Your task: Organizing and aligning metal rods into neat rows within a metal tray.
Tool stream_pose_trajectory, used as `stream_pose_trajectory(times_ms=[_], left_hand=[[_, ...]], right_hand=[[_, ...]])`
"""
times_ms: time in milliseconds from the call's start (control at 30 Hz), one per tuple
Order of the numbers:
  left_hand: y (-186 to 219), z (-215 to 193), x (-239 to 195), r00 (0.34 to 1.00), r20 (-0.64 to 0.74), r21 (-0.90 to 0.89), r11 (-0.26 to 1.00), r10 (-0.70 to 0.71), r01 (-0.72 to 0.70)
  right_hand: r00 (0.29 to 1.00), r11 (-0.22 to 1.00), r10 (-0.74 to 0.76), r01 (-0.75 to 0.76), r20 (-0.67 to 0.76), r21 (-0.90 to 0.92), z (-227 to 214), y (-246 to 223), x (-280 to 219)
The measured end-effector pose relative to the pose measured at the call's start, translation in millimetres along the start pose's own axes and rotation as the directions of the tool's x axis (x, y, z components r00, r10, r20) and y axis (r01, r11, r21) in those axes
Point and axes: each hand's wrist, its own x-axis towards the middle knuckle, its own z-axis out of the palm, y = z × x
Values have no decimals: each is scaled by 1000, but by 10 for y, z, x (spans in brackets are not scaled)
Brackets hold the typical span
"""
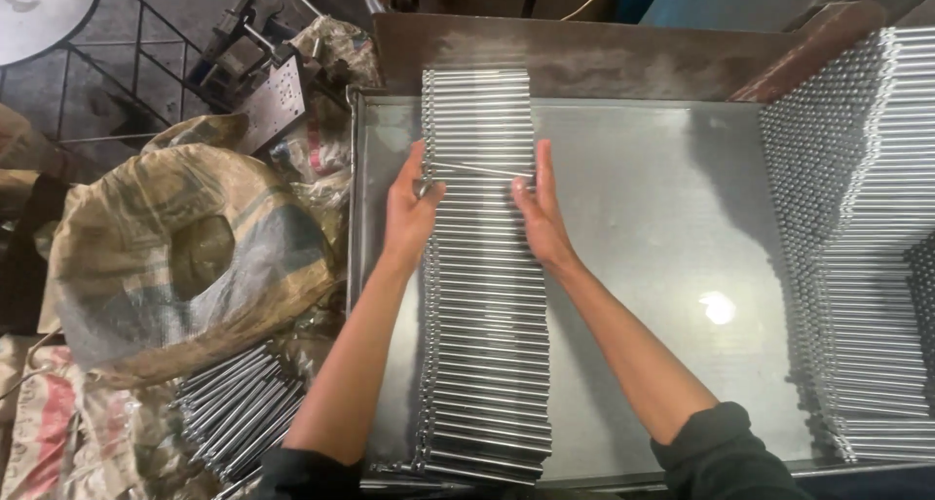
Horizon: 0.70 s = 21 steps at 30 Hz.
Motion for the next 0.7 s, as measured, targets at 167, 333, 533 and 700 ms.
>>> stream_pose_trajectory(times_ms=[167, 333, 533, 700], left_hand=[[80, 183, 31, 994, -50, 194, 976, -94, 102], [23, 93, 32, 997, -19, 98, 992, -76, 77], [29, 38, -130, 1000, -23, 241, 970, 9, -3], [207, -22, -702, 995, -43, 380, 922, 91, -68]], right_hand=[[998, 998, -54, 54, 13, 19, -11, -216, -46], [992, 839, 43, 28, 118, -544, -85, -86, 14], [971, 677, -229, 204, 61, -707, -106, 14, 20], [888, 559, -437, 393, 143, -730, -140, 127, -432]])
